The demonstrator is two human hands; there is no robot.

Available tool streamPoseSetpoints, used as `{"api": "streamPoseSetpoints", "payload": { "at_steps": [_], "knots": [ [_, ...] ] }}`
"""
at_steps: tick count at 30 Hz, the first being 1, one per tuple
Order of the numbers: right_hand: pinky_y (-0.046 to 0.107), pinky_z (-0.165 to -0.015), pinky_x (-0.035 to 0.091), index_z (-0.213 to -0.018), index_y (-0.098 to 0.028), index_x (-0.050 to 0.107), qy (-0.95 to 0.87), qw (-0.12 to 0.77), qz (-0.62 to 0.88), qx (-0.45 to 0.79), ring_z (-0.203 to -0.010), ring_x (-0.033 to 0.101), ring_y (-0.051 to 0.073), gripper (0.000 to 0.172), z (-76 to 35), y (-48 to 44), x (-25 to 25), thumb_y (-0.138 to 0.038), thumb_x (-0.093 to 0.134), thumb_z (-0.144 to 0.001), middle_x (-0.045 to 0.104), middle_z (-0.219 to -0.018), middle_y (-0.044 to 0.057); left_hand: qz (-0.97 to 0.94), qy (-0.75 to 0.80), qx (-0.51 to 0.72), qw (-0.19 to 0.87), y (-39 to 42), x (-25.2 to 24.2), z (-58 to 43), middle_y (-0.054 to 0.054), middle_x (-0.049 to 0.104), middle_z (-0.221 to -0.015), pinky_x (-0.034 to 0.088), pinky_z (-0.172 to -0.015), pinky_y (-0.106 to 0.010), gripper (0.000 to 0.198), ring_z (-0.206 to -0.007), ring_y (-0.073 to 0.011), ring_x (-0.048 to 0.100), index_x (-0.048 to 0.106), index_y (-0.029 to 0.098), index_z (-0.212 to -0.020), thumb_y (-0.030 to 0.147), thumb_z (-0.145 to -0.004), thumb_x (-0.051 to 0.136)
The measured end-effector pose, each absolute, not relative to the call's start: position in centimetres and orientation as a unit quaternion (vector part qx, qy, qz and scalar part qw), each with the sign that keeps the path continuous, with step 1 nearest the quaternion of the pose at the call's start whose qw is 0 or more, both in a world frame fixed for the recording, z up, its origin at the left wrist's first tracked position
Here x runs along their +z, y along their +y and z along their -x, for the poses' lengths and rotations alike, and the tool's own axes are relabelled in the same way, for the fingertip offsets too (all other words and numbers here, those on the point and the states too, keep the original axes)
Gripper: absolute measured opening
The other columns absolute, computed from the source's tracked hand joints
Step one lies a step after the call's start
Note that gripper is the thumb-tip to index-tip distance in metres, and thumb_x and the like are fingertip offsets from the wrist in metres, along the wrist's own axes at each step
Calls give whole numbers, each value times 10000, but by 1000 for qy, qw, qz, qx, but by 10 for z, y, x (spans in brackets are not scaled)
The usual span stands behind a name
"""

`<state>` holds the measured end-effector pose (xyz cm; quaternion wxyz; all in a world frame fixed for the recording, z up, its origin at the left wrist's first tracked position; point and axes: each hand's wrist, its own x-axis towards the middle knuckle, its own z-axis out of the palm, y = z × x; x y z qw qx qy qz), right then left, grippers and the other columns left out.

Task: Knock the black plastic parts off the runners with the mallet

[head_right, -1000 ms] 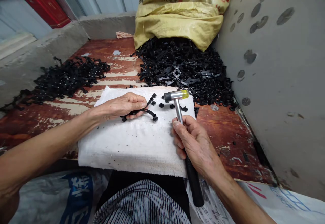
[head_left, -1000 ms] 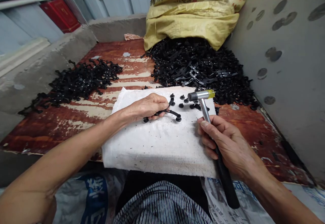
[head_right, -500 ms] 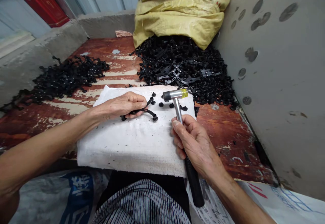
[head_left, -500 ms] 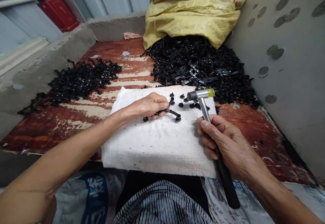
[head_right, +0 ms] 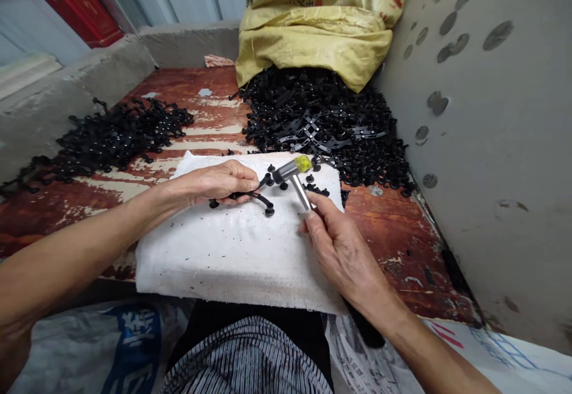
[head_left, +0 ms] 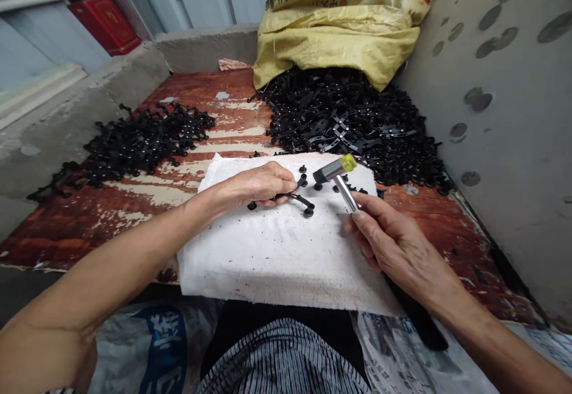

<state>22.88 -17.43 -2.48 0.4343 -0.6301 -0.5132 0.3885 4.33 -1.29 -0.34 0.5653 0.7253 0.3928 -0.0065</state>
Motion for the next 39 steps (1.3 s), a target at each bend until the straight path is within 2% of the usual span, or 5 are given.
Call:
{"api": "streamPoseSetpoints", "payload": {
  "at_steps": [7,11,16,32,39],
  "knots": [
    [383,-757,557,-1410,-164,508,-707,415,571,35,-756,658,196,490,-231,-152,-23,-161,417,-929,692,-1106,144,-729,381,-9,568,-14,-1,-44,27,425,-417,201,-319,-192,354,-304,-49,339,481,173,-516,161,-869,490],
    [389,-673,565,-1394,-129,537,-748,326,577,18,-685,654,216,505,-230,-148,-27,-100,411,-906,707,-876,121,-730,392,-6,560,-17,5,-45,35,422,-405,212,-324,-188,387,-301,-41,328,478,165,-500,144,-887,466],
    [404,-900,546,-1450,-189,474,-727,419,544,-29,-1082,657,247,552,-227,-151,-15,-73,427,-912,673,-1220,142,-737,402,-20,542,-21,12,-46,34,402,-361,198,-329,-192,415,-297,-44,312,461,167,-463,124,-876,464],
    [385,-728,572,-1407,-189,527,-721,365,589,31,-803,684,216,521,-230,-152,-25,-121,420,-902,719,-1101,136,-754,419,-18,505,-23,9,-49,37,399,-355,216,-337,-214,376,-295,-62,331,479,178,-477,141,-851,479],
    [266,-482,477,-1317,-205,594,-607,399,641,248,-532,532,152,451,-227,-159,-12,-341,494,-899,579,-652,10,-757,436,-17,487,-16,12,-33,28,471,-419,264,-369,-224,301,-333,-78,385,500,186,-530,192,-831,496]
  ]
}}
